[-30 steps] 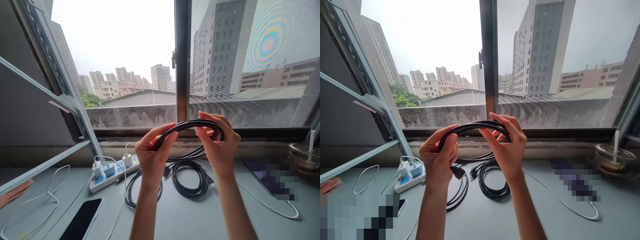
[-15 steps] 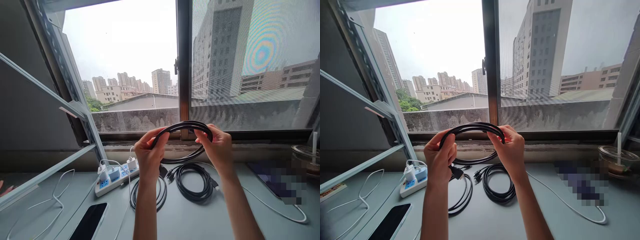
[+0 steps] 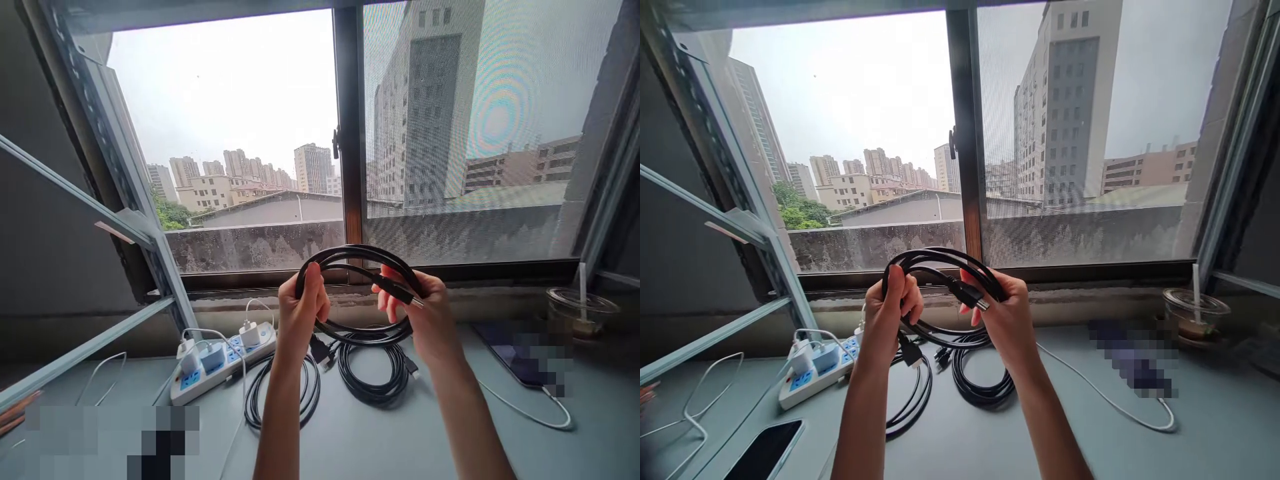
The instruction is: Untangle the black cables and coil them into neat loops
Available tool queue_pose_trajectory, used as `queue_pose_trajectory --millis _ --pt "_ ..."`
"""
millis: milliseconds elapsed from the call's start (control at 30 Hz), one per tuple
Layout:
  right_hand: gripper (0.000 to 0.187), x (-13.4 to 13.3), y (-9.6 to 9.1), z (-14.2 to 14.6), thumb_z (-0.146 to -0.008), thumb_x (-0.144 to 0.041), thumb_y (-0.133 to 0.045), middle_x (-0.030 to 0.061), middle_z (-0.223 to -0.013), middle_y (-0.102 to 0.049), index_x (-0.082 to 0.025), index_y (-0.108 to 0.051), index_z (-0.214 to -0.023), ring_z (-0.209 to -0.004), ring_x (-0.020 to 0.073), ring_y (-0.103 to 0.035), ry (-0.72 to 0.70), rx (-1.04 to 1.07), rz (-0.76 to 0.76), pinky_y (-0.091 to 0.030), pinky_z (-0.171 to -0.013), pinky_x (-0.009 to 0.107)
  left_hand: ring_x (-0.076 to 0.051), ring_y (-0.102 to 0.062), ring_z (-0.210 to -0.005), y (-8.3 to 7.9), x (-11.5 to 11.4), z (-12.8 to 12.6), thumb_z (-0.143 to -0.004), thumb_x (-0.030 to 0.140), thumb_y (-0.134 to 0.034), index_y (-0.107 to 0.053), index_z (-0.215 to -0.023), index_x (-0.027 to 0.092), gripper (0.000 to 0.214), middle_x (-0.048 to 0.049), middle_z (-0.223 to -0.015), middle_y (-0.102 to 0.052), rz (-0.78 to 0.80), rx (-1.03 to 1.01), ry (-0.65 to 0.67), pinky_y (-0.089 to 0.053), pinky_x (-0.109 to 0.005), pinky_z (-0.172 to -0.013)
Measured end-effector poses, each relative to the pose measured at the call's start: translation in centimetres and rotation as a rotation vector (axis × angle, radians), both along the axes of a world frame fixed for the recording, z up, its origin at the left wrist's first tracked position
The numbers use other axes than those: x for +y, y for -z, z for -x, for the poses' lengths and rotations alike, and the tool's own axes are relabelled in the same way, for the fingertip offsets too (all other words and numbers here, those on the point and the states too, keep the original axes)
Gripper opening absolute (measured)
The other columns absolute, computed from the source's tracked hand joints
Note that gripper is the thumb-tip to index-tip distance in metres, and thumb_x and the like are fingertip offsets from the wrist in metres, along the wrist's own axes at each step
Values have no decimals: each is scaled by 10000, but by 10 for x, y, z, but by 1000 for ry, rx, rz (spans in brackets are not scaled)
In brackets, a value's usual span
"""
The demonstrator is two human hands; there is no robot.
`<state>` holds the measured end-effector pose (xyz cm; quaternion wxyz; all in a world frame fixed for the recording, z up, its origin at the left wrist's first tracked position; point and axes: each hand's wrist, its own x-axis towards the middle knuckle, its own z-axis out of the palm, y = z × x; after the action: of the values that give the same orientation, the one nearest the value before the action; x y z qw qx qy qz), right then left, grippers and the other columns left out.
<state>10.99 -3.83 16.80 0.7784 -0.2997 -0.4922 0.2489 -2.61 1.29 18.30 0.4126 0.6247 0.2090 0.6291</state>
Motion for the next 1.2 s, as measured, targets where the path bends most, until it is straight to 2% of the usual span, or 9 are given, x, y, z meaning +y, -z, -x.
queue_pose_trajectory --millis 100,233,333,467,600,667,833,1000,1200 --pt "161 -2 2 -3 -722 -302 -688 0 -715 -629 -189 -695 -836 -448 61 -517 282 -94 -54 -417 -350 161 -68 -434 -318 5 6 -5 -687 720 -567 -359 -440 182 627 63 -378 -307 9 72 -39 -347 -187 -349" --pt "503 -7 1 -3 -699 -311 -740 14 -1000 -629 -291 -592 -1179 -552 67 -577 498 -273 -103 -456 -383 160 -53 -311 -255 9 9 -9 -682 709 -579 -369 -477 196 592 78 -358 -312 135 86 -107 -249 -187 -251" --pt "314 -2 3 -4 -784 -327 -677 24 -1026 -620 -271 -641 -1090 -612 74 -598 551 -408 -176 -431 -379 153 -43 -241 -259 7 8 -8 -664 692 -611 -359 -490 201 579 91 -345 -285 231 79 -53 -223 -175 -230" --pt "223 21 13 -13 -850 -365 -601 44 -1019 -644 -229 -654 -1019 -734 119 -634 646 -431 -207 -512 -565 222 -35 -206 -273 6 7 -5 -647 688 -625 -312 -487 208 594 98 -348 -258 285 124 36 -217 -162 -219" --pt "362 47 29 -26 -844 -442 -583 18 -911 -677 -229 -597 -1137 -598 123 -624 630 -507 129 -482 -597 263 -41 -258 -259 19 20 -4 -612 677 -657 -349 -523 208 568 110 -359 -270 328 297 71 -280 -175 -238" --pt "309 55 36 -33 -843 -416 -586 3 -874 -685 -239 -618 -1094 -543 117 -617 587 -560 225 -461 -591 259 -46 -314 -264 30 32 -3 -660 663 -623 -349 -553 206 543 113 -369 -282 348 394 113 -331 -175 -282" --pt "167 70 51 -47 -822 -328 -608 11 -872 -701 -219 -647 -943 -449 96 -574 578 -559 344 -433 -546 245 -97 -568 -420 60 62 -3 -778 451 -619 -417 -677 182 352 71 -461 -475 392 701 167 -407 -155 -404" --pt "141 80 60 -56 -802 -239 -612 45 -863 -704 -184 -644 -929 -523 123 -602 567 -551 451 -467 -571 255 -94 -545 -395 92 78 -21 -737 143 -639 -432 -702 173 212 57 -506 -538 504 884 152 -421 -173 -396" --pt "148 71 58 -53 -791 -225 -626 12 -893 -699 -211 -633 -938 -478 85 -596 431 -639 578 -433 -414 188 -160 -626 -493 125 81 -46 -751 81 -531 -493 -801 159 100 53 -482 -534 645 1087 204 -525 -254 -507"
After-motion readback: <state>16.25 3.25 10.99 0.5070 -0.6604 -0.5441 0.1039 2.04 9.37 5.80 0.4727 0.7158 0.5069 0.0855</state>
